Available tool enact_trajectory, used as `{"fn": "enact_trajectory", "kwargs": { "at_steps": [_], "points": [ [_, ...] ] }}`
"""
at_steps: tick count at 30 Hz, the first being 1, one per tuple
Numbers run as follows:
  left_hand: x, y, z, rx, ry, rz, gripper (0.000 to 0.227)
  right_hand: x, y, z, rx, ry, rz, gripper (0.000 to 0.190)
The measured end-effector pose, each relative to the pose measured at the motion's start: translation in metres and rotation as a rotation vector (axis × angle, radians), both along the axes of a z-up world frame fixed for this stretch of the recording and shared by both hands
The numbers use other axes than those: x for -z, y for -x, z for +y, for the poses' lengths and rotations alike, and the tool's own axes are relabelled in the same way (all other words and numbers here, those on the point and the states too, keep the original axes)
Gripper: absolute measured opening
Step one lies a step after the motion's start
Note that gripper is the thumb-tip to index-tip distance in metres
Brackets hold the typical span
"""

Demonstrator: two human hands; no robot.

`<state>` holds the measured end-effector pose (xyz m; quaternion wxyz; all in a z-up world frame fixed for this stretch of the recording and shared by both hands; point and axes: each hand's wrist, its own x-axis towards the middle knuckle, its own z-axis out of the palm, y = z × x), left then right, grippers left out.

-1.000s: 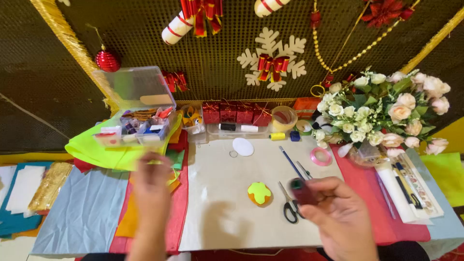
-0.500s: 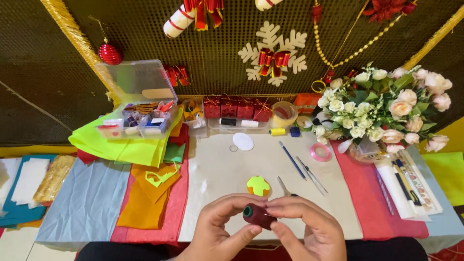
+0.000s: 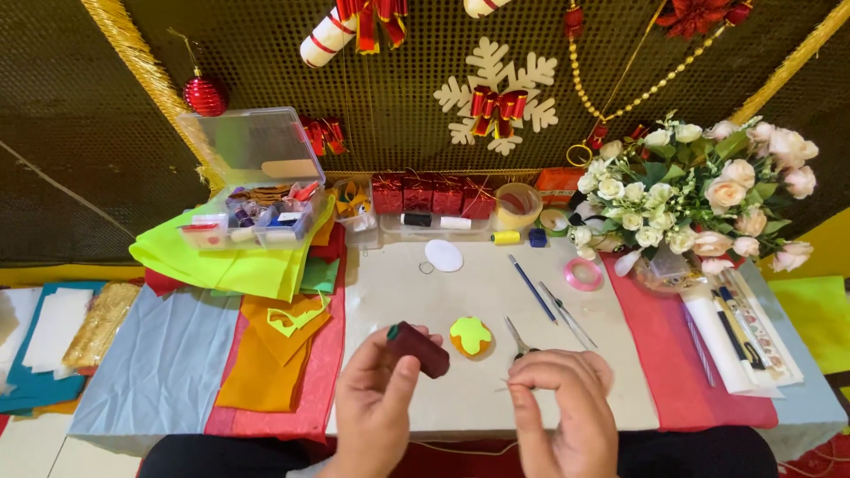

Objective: Preparing materials and threading a needle to sew a felt ornament.

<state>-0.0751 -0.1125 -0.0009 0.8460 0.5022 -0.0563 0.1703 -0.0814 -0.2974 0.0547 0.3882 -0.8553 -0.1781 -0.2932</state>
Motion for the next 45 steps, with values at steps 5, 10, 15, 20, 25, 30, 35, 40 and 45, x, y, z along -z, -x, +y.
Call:
{"fn": "enact_trajectory", "kwargs": {
  "at_steps": [5,10,15,20,25,30,35,40,45],
  "points": [
    [-0.01,-0.004,0.001,0.18,0.235,0.294,0.035,0.004,-0.011,-0.015,-0.561,-1.205,0.449,0.01],
    [-0.025,-0.009,0.003,0.285,0.202,0.451,0.04,-0.006,-0.02,-0.029,-0.668,-1.341,0.409,0.012],
    [-0.023,0.004,0.001,0.307,0.027,0.381,0.041,-0.001,-0.014,-0.028,-0.583,-1.262,0.474,0.016],
    [-0.064,0.023,-0.011,0.141,-0.334,-0.123,0.04,0.007,-0.004,-0.02,-0.582,-1.201,0.625,0.014],
    [-0.067,0.029,-0.022,0.114,-0.271,-0.194,0.043,0.014,0.007,-0.018,-0.541,-1.095,0.621,0.01],
    [-0.075,0.033,-0.024,0.09,-0.309,-0.137,0.044,0.013,0.016,-0.023,-0.48,-0.982,0.696,0.006],
    [-0.075,0.031,-0.024,0.082,-0.331,-0.137,0.039,0.016,0.015,-0.026,-0.511,-0.915,0.693,0.01],
    [-0.072,0.031,-0.025,0.079,-0.339,-0.126,0.039,0.02,0.015,-0.025,-0.543,-0.955,0.704,0.011],
    [-0.064,0.031,-0.028,0.066,-0.304,-0.107,0.036,0.021,0.015,-0.024,-0.558,-0.93,0.719,0.012]
  ]
}}
